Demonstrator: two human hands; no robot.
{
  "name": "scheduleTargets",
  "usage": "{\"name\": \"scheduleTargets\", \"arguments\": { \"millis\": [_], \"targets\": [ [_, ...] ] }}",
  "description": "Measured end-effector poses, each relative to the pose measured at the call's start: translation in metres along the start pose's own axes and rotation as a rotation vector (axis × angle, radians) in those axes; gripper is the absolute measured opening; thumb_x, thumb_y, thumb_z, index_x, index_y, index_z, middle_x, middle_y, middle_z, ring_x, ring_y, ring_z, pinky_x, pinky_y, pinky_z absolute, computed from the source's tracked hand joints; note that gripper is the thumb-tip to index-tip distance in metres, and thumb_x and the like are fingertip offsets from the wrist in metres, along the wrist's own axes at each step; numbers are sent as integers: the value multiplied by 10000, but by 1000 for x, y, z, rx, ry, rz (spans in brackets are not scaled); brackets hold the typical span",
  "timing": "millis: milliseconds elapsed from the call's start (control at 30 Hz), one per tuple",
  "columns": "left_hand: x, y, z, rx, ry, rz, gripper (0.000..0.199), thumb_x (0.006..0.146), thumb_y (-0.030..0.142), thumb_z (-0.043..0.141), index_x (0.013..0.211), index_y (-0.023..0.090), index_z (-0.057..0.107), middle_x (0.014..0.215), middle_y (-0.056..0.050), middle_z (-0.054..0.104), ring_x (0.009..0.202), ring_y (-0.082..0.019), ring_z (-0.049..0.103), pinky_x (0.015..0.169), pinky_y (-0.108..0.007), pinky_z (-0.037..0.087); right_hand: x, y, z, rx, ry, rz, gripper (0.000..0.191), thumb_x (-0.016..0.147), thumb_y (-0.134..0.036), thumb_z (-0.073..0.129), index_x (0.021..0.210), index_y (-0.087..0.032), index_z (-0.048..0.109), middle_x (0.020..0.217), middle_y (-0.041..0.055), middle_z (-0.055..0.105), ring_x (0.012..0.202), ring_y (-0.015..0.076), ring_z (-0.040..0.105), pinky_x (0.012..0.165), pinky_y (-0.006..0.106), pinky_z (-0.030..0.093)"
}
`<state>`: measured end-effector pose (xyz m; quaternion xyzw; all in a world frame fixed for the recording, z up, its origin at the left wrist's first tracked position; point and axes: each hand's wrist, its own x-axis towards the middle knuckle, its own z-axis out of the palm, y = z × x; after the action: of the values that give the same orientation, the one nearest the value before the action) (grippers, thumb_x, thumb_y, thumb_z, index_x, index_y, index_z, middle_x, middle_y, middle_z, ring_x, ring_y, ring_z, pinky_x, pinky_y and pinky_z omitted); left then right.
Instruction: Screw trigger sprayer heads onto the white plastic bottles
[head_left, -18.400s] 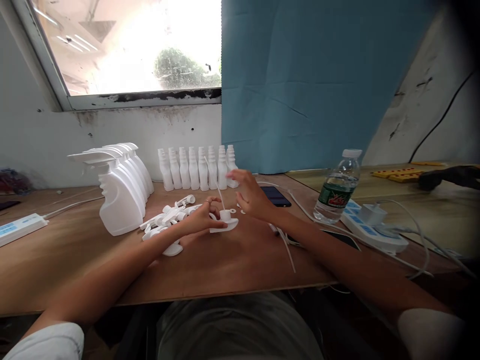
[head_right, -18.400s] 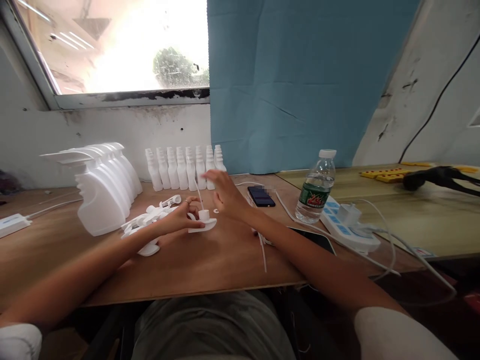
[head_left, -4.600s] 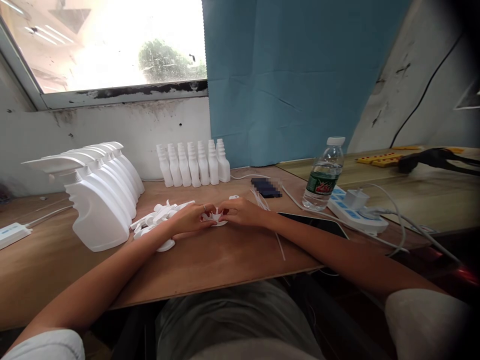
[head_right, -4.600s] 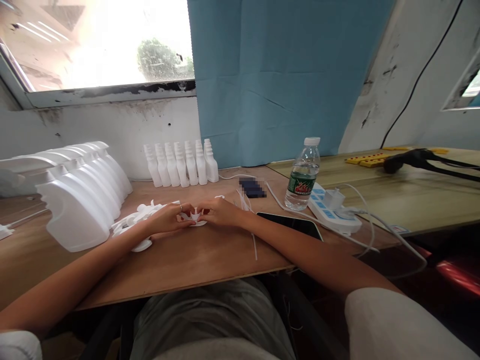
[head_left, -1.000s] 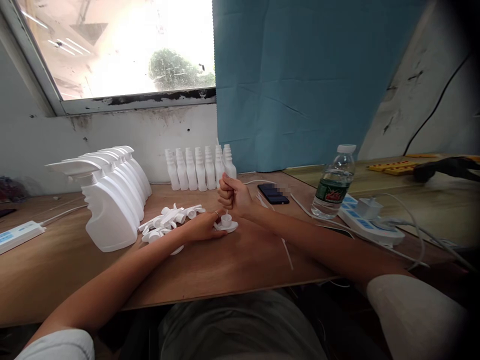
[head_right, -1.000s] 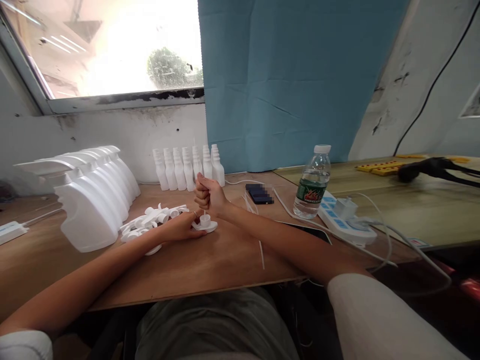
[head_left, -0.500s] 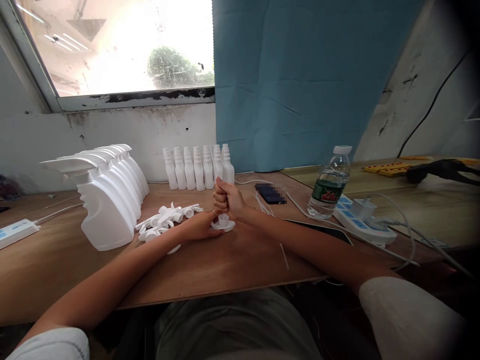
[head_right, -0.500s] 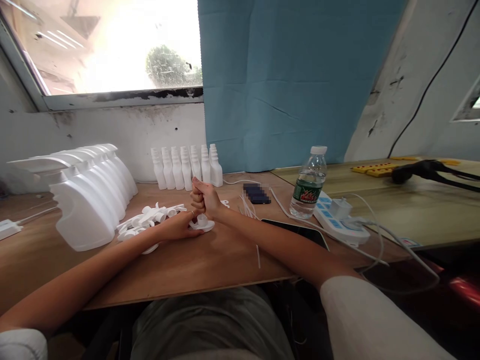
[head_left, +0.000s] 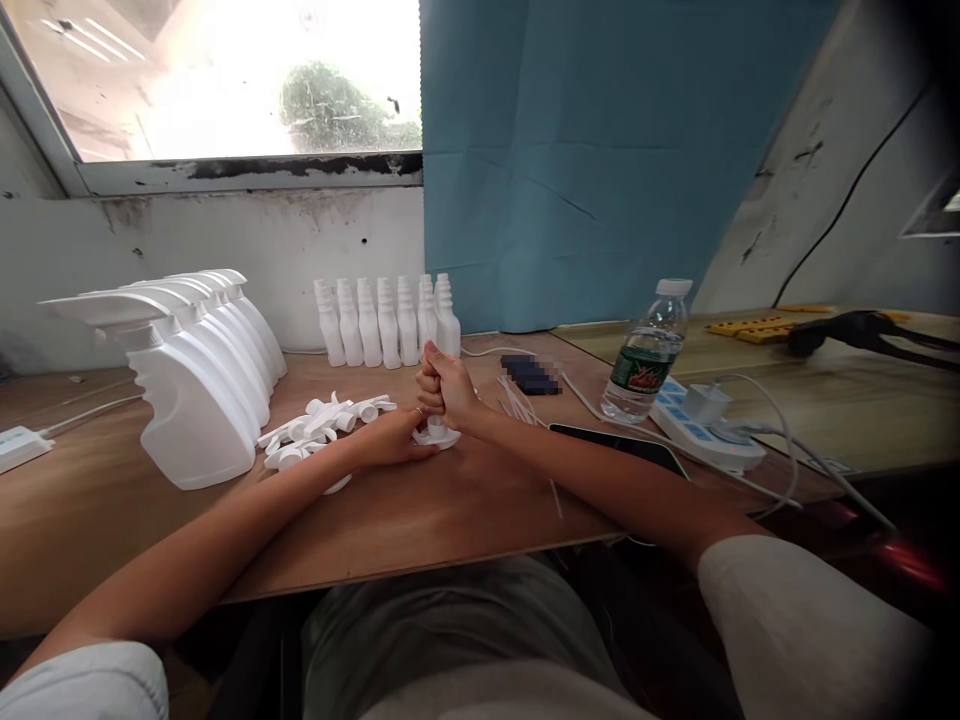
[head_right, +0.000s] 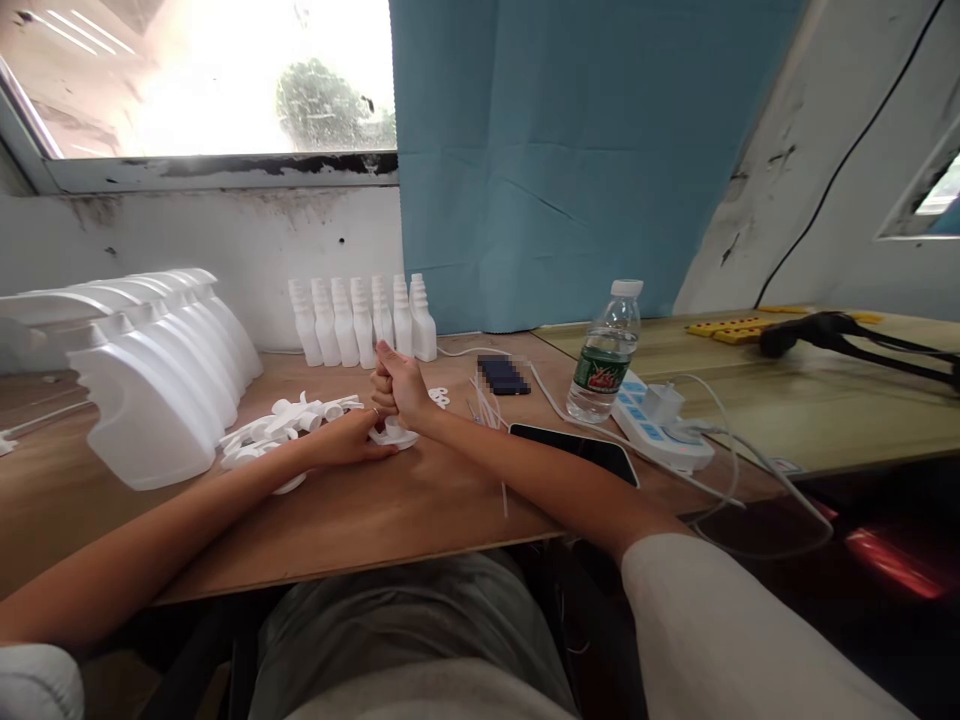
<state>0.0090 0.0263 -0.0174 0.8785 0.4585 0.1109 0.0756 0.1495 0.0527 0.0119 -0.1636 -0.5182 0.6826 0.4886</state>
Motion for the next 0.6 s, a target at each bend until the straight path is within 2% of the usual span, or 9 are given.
{"name": "scheduleTargets", "arguments": {
  "millis": [133, 433, 500, 567, 600],
  "targets": [
    [0, 1, 0, 14, 2, -8, 364, 815, 509, 617, 932, 168, 567, 869, -75, 669, 769, -235, 640, 674, -307, 452, 1, 1, -2, 5, 26, 13, 591, 763, -650, 656, 634, -221, 270, 444, -126, 176, 333, 26, 73, 308, 162, 50],
    [1, -1, 3, -17, 7, 11, 343, 797, 497, 619, 903, 173, 575, 864, -74, 660, 781, -245, 637, 693, -321, 454, 1, 4, -8, -21, -24, 34, 577, 777, -631, 649, 634, -217, 273, 454, -125, 168, 343, 26, 85, 315, 162, 64],
    [1, -3, 3, -47, 13, -3, 378, 782, 529, 629, 907, 176, 576, 862, -73, 659, 780, -247, 632, 685, -323, 451, 3, 2, -12, -57, -96, 49, 549, 790, -638, 623, 644, -214, 307, 484, -118, 188, 354, 32, 148, 326, 160, 133],
    [2, -4, 1, -102, 20, -27, 405, 762, 547, 649, 924, 183, 576, 886, -66, 662, 791, -240, 627, 683, -317, 449, 3, -4, -19, -175, -149, 23, 453, 815, -607, 599, 720, -199, 426, 551, -82, 332, 409, 60, 342, 379, 181, 307],
    [2, -4, -1, -137, 34, -39, 405, 751, 536, 664, 943, 190, 576, 904, -57, 663, 804, -234, 625, 691, -312, 448, 3, -9, -24, -276, -133, -42, 379, 830, -556, 597, 821, -192, 491, 640, -45, 440, 493, 88, 461, 448, 210, 403]
  ]
}}
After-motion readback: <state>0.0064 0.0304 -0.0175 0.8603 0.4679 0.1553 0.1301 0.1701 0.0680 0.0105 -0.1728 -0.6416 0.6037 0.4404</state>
